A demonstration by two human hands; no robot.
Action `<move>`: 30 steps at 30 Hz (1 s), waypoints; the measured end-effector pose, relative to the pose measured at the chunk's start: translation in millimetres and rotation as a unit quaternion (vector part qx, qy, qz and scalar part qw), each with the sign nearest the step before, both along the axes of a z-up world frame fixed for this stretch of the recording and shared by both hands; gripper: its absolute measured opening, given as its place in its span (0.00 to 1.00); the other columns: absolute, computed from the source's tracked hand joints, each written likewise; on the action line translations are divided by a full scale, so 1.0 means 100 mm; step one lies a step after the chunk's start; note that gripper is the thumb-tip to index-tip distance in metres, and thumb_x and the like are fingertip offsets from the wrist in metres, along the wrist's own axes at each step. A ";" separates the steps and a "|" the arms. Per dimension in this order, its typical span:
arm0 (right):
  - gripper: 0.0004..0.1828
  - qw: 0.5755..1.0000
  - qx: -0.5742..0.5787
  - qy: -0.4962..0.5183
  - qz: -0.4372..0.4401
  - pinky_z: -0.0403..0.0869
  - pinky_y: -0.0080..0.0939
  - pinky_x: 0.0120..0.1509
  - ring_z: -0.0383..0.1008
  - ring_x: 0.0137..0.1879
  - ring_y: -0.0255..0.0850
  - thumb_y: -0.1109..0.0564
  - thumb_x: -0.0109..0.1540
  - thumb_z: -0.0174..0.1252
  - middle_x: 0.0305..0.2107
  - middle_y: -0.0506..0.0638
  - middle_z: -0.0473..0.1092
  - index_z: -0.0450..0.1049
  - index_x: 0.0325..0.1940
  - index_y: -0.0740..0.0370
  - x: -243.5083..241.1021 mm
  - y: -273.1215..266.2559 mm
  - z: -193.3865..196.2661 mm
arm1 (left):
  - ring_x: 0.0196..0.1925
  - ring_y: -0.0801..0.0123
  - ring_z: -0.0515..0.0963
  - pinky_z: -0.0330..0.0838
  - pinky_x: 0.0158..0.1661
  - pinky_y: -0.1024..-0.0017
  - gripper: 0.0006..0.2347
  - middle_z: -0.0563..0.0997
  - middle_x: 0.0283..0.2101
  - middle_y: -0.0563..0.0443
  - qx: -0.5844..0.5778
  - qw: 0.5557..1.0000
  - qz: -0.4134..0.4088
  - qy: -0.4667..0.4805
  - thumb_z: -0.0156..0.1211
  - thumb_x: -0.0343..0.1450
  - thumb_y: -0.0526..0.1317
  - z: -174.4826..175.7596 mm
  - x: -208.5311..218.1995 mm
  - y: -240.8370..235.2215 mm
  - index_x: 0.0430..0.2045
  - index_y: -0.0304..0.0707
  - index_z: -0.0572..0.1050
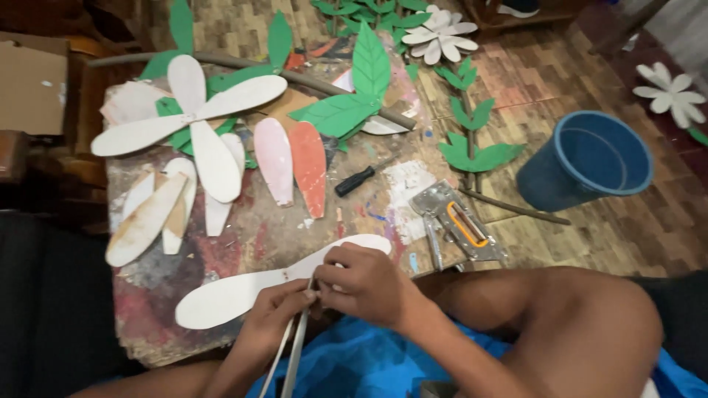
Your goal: The person is assembling a decorative flower by stapling individual foam petals onto a central base.
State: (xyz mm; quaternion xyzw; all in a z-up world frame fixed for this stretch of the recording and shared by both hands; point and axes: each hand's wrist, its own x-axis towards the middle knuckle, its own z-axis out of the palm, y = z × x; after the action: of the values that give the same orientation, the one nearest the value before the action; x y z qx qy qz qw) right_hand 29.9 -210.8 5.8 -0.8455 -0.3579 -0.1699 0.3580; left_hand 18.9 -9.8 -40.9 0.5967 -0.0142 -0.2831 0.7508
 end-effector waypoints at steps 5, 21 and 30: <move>0.05 0.999 0.003 0.005 -0.036 0.64 0.48 0.35 0.67 0.32 0.51 0.62 0.62 0.58 0.28 0.52 0.65 0.70 0.31 0.58 0.00 0.01 -0.11 | 0.27 0.66 0.76 0.69 0.29 0.70 0.09 0.80 0.25 0.41 0.012 0.997 0.046 0.062 0.60 0.71 0.35 -0.14 0.07 -0.01 0.33 0.21 0.82; 0.09 0.978 0.002 -0.085 -0.190 0.73 0.42 0.34 0.72 0.28 0.47 0.60 0.59 0.63 0.20 0.45 0.65 0.70 0.27 0.53 0.30 -0.17 -0.27 | 0.43 0.63 0.81 0.72 0.55 0.61 0.18 0.87 0.35 0.43 0.130 0.990 -0.024 -0.044 0.64 0.71 0.51 0.19 0.25 -0.05 0.37 0.32 0.86; 0.03 0.977 -0.042 0.069 -0.198 0.77 0.50 0.42 0.79 0.40 0.53 0.54 0.63 0.59 0.30 0.51 0.74 0.75 0.40 0.53 0.33 -0.12 -0.32 | 0.53 0.57 0.84 0.75 0.53 0.59 0.17 0.88 0.41 0.44 0.286 0.950 0.032 -0.117 0.63 0.70 0.54 0.02 0.33 0.04 0.41 0.42 0.86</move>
State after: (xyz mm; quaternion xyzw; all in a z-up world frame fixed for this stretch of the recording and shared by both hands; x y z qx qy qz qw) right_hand 63.0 -222.8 -26.6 -0.9237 -0.1642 -0.1634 0.3052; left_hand 51.5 -6.2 -39.0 0.8157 -0.0010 -0.1790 0.5501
